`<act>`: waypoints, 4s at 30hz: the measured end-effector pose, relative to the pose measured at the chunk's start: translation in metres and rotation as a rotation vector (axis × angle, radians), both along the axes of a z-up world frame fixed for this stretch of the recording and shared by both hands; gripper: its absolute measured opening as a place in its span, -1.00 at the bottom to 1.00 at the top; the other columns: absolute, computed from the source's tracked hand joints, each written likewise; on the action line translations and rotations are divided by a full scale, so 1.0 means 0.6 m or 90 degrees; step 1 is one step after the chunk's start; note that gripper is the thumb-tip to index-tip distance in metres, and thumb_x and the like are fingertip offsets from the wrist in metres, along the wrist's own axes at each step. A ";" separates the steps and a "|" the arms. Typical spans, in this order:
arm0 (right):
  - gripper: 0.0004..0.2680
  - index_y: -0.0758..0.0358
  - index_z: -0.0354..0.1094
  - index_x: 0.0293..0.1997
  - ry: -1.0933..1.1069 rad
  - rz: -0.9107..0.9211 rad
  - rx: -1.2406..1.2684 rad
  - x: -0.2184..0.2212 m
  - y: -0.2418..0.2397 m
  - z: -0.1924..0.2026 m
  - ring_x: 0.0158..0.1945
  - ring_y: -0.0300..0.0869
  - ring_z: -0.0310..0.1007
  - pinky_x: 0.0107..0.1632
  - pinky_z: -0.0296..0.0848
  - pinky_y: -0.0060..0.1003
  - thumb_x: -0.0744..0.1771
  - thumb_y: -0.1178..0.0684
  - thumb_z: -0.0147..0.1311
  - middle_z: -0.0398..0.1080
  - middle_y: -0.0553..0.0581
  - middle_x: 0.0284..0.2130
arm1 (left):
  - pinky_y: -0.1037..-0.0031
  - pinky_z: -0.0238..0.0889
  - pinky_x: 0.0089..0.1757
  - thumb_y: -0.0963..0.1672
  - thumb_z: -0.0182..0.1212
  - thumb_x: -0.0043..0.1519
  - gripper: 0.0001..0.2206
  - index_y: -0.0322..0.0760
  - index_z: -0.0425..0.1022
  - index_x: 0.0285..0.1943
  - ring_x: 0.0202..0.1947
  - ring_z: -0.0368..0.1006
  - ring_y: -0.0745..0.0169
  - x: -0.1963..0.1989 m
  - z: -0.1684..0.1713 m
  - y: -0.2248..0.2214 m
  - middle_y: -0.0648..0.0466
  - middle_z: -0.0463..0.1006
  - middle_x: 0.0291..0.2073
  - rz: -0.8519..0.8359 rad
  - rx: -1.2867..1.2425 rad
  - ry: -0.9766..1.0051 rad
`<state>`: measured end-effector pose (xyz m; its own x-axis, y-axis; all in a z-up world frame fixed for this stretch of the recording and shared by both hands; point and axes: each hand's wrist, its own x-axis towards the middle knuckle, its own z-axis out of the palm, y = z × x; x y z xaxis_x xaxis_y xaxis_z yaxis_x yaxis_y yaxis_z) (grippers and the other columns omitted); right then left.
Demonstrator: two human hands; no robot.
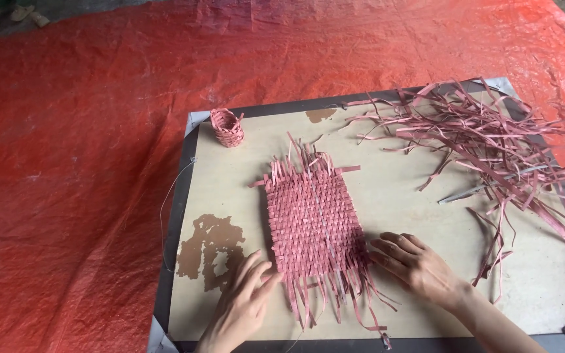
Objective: Weaving thin pink plastic strips into a rectangular mat on a wooden board.
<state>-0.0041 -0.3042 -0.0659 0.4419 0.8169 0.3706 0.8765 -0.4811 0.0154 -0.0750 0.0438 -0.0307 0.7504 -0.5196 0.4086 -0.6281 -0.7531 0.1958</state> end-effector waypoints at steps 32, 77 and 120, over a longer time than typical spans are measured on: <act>-0.90 0.30 0.34 -0.26 0.178 -0.008 0.288 -0.009 0.038 0.019 -0.28 -0.10 0.32 -0.22 0.37 -0.28 0.22 0.18 -0.01 0.38 0.11 -0.35 | 0.30 0.07 0.12 -0.21 0.24 0.00 -0.49 -0.28 0.20 0.17 0.15 0.15 0.02 0.053 -0.085 0.039 -0.07 0.21 0.15 -0.065 0.019 -0.033; -0.92 0.37 0.36 -0.38 0.236 -0.117 0.231 0.012 0.051 0.024 -0.37 -0.06 0.31 -0.36 0.39 -0.25 0.19 0.23 -0.02 0.39 0.18 -0.29 | 0.02 0.18 -0.02 -0.32 0.12 0.02 -0.91 -0.48 0.46 -0.32 -0.03 0.29 -0.19 0.078 -0.046 0.009 -0.18 0.43 -0.19 -0.343 0.139 -0.015; -0.94 0.35 0.34 -0.38 0.252 -0.112 0.262 0.020 0.048 0.009 -0.36 -0.11 0.32 -0.29 0.39 -0.31 0.19 0.25 -0.01 0.38 0.15 -0.35 | 0.46 0.31 -0.37 -0.27 0.24 -0.03 -0.90 -0.35 0.48 -0.35 -0.26 0.31 0.11 0.084 -0.045 -0.020 0.01 0.52 -0.35 -0.224 -0.071 0.007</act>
